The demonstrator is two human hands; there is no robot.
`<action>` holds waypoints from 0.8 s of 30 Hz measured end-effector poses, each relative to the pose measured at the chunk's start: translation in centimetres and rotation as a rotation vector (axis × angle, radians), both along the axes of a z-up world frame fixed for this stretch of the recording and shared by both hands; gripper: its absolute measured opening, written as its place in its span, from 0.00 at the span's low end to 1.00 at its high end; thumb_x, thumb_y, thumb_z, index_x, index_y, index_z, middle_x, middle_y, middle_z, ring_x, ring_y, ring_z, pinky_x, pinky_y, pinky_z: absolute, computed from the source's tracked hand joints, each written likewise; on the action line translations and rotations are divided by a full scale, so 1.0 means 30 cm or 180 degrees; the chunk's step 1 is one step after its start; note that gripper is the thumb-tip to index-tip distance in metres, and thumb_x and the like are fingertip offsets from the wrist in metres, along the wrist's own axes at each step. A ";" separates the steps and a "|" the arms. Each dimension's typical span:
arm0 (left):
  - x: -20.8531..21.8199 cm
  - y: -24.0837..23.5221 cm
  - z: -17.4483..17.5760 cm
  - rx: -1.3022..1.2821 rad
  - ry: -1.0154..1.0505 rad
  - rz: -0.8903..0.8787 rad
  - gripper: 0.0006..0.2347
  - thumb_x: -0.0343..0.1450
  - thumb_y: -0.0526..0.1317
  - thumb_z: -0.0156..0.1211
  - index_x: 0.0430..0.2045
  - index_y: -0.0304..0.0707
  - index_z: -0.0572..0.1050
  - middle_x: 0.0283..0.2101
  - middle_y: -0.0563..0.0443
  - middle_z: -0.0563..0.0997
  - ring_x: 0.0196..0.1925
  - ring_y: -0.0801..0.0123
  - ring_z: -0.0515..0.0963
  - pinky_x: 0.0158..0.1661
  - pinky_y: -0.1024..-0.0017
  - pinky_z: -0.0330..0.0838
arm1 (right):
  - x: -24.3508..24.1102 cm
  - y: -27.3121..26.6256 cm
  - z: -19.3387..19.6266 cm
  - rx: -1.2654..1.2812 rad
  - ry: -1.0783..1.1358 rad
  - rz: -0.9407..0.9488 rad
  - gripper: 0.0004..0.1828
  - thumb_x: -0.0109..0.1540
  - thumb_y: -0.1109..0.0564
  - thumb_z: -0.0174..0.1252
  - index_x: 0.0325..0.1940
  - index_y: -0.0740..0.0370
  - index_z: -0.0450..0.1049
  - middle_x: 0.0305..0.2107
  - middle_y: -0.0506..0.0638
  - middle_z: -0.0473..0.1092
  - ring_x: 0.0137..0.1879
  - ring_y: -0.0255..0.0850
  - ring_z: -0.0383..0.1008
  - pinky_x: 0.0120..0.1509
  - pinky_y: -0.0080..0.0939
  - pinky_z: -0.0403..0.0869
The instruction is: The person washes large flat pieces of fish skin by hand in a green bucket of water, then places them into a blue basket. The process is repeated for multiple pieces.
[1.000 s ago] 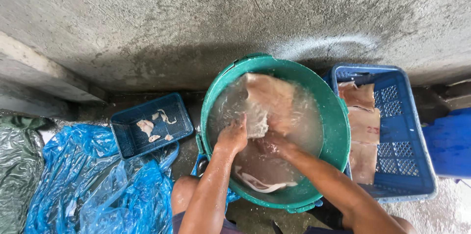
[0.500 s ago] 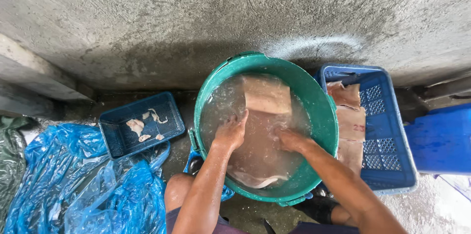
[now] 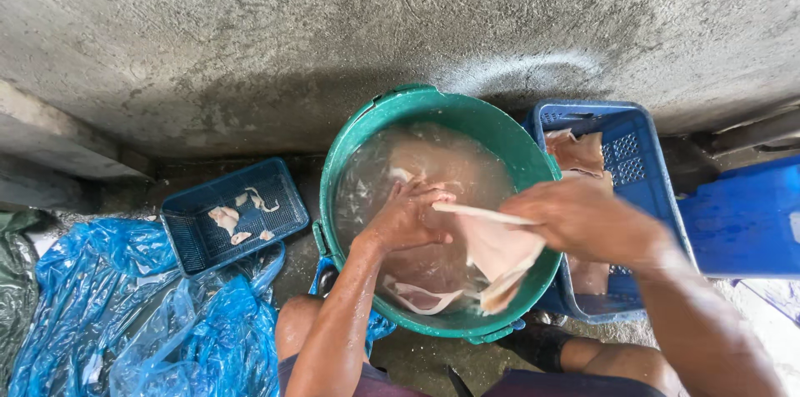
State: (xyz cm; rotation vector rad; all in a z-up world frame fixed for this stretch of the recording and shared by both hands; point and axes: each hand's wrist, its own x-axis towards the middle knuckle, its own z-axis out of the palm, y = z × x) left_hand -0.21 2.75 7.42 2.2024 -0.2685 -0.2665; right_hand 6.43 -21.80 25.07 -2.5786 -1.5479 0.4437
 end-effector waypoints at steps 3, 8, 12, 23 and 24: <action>-0.001 0.010 -0.047 -0.0502 -0.0100 0.0074 0.20 0.62 0.52 0.73 0.45 0.48 0.82 0.51 0.46 0.86 0.61 0.60 0.81 0.71 0.54 0.61 | 0.084 -0.031 0.163 0.0381 -0.0199 -0.0202 0.17 0.61 0.53 0.53 0.52 0.54 0.79 0.45 0.52 0.79 0.47 0.47 0.83 0.51 0.44 0.80; 0.037 0.010 -0.266 -0.0438 0.0692 0.0328 0.18 0.67 0.46 0.67 0.44 0.31 0.77 0.46 0.35 0.84 0.50 0.49 0.85 0.51 0.57 0.76 | 0.370 -0.001 0.005 -0.0250 -0.0193 -0.1458 0.19 0.65 0.44 0.59 0.54 0.56 0.79 0.41 0.58 0.79 0.44 0.57 0.79 0.51 0.54 0.77; 0.021 -0.004 -0.465 0.0882 0.0503 0.0646 0.15 0.70 0.32 0.50 0.49 0.23 0.73 0.49 0.26 0.80 0.49 0.38 0.82 0.51 0.52 0.75 | 0.439 0.020 -0.438 -0.0678 -0.0973 -0.1740 0.29 0.65 0.39 0.52 0.67 0.52 0.65 0.60 0.60 0.62 0.67 0.61 0.57 0.67 0.65 0.60; 0.021 0.027 -0.609 0.1138 0.1046 0.0214 0.14 0.68 0.29 0.51 0.45 0.23 0.79 0.53 0.27 0.79 0.57 0.44 0.80 0.56 0.56 0.75 | -0.051 0.247 -1.160 -0.0112 0.0153 0.0081 0.40 0.67 0.34 0.48 0.76 0.59 0.53 0.75 0.61 0.49 0.81 0.57 0.43 0.82 0.64 0.38; 0.024 0.027 -0.614 0.1091 0.0945 0.0310 0.14 0.67 0.29 0.51 0.44 0.22 0.78 0.53 0.26 0.79 0.56 0.43 0.80 0.56 0.56 0.75 | -0.033 0.254 -1.144 -0.0355 0.0033 0.0591 0.37 0.67 0.35 0.47 0.75 0.56 0.54 0.75 0.59 0.49 0.81 0.57 0.43 0.81 0.65 0.38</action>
